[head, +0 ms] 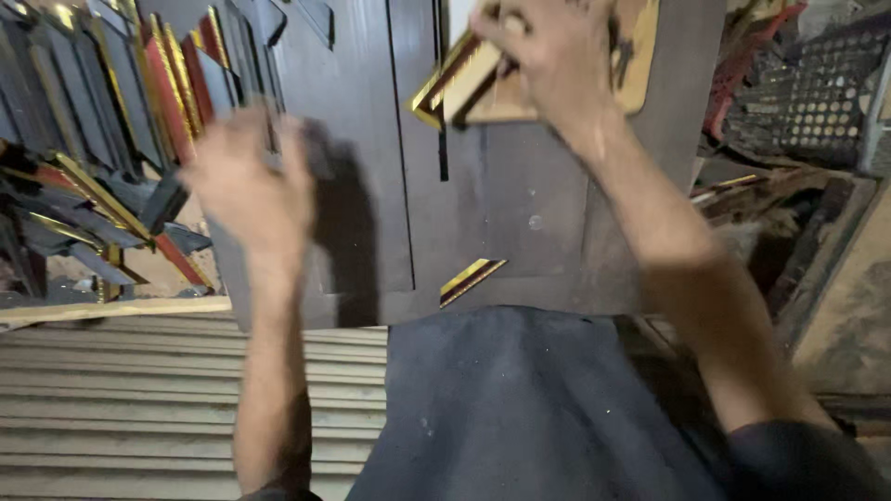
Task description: The person picks up cut ornate picture frame corner moulding pieces one at a time from a cluttered workbench, holds each up briefly, and stacks the gold and red pieces into a pile on the bench, occasionally brushing scraps aside.
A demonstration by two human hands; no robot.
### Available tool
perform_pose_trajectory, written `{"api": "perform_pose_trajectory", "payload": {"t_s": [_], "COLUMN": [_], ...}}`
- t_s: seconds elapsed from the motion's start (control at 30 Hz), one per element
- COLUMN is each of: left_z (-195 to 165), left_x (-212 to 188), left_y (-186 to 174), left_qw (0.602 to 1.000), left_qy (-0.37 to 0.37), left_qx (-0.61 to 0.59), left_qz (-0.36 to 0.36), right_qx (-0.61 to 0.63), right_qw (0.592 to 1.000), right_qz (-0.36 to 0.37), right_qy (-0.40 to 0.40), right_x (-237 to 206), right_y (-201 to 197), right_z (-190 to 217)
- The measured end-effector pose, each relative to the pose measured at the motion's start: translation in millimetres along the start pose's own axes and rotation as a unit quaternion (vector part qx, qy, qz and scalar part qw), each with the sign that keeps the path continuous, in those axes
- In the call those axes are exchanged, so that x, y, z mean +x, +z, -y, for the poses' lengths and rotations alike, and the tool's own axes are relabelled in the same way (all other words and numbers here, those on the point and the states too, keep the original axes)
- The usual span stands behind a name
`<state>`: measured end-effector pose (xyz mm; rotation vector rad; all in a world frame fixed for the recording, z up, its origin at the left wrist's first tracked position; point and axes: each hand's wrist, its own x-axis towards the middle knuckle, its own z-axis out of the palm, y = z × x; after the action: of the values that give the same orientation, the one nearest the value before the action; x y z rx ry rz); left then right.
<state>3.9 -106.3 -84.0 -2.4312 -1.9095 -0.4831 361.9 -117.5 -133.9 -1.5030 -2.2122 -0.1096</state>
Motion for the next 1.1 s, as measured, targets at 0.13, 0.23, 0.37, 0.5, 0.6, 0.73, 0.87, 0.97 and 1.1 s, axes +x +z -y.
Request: {"api": "perform_pose_trajectory", "payload": {"t_s": [0.13,0.23,0.37,0.5,0.6,0.73,0.87,0.97,1.1], "left_z": [55,58,36,32,38,21,-47,-92,-109], "left_x": [19,7,-8,-5,-2,-29,-81,-110,-111], "left_y": [19,32,34,28,14,-13,-20,-14,-16], "left_qw": [0.986,0.996,0.998,0.996,0.963,0.857,0.913,0.864,0.568], "left_qy": [0.003,-0.015,-0.058,-0.032,-0.152,-0.250,-0.091,-0.028,-0.236], "left_qx": [0.156,0.083,0.019,-0.029,-0.180,-0.444,-0.386,-0.390,-0.654], "left_qz": [-0.055,-0.011,-0.025,-0.081,-0.127,-0.075,0.097,0.317,0.442], "right_qx": [0.142,-0.013,0.010,0.014,0.098,0.234,0.131,0.077,0.142], "right_qw": [0.970,0.999,0.996,0.997,0.989,0.968,0.989,0.994,0.989], "right_qz": [0.110,0.041,0.084,0.077,0.090,0.057,-0.011,-0.051,-0.027], "right_qy": [0.163,0.011,0.032,0.016,0.062,0.076,0.065,0.063,0.015], "right_x": [21,-4,-51,-57,-62,-90,-100,-89,-72], "right_y": [-11,-31,-52,-60,-68,-79,-85,-89,-84], "right_z": [-5,34,91,96,104,151,170,158,140]}}
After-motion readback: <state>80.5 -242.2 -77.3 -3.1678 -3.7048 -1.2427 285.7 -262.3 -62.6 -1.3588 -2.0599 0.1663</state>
